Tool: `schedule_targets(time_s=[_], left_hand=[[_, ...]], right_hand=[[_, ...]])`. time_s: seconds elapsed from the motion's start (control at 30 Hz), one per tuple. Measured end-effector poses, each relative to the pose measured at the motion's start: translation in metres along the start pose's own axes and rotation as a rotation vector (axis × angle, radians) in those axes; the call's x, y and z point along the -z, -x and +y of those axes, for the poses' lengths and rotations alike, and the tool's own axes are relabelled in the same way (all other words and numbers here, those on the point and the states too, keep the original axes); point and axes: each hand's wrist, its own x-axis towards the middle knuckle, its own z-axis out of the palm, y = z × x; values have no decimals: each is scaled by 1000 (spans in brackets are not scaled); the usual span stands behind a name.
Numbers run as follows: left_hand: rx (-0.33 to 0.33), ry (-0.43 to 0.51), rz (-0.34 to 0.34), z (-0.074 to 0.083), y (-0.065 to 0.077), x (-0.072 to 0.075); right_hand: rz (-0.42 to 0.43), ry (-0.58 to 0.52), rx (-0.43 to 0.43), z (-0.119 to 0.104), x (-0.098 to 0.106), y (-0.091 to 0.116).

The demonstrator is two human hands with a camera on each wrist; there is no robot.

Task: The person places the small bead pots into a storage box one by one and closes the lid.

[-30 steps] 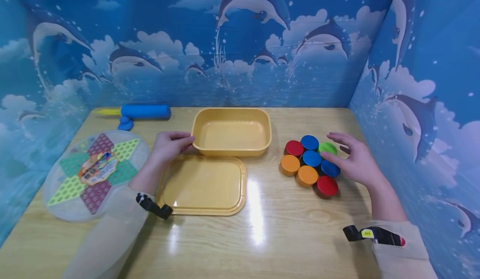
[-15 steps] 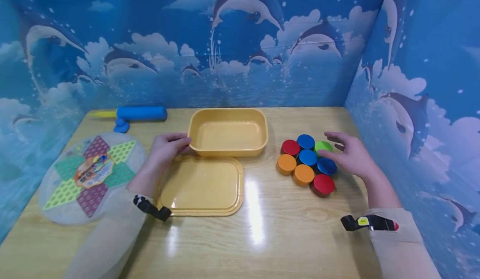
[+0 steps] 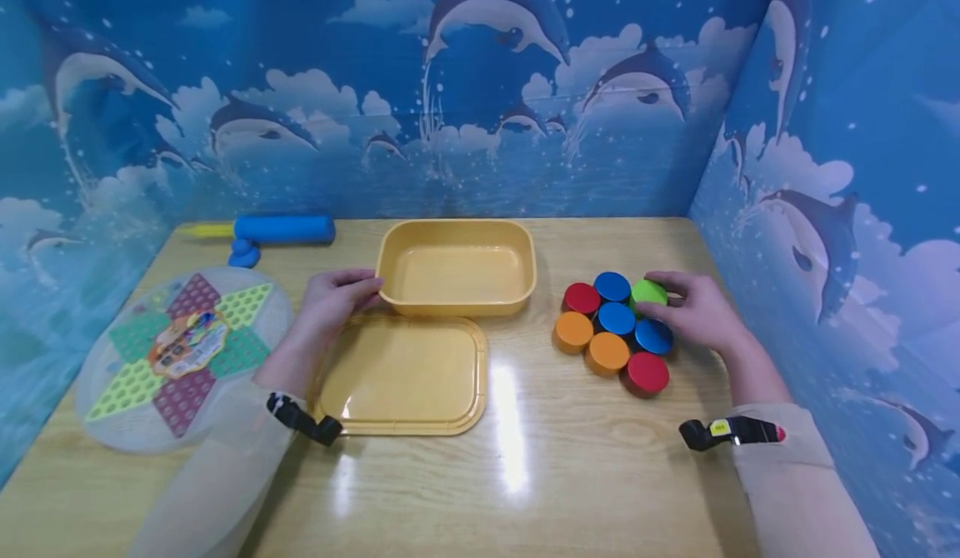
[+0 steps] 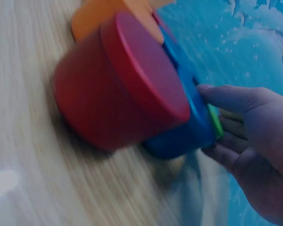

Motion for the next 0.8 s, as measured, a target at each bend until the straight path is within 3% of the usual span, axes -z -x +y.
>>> schedule_targets(time_s=[0.4, 0.57, 0.8], left_hand=[[15, 4, 14, -3, -2, 1], [4, 25, 17, -4, -3, 2], [-9, 33, 4, -4, -3, 1]], right_hand=[[-4, -86, 18, 21, -3, -5], [17, -68, -2, 19, 0, -7], [50, -128, 10, 4, 8, -9]])
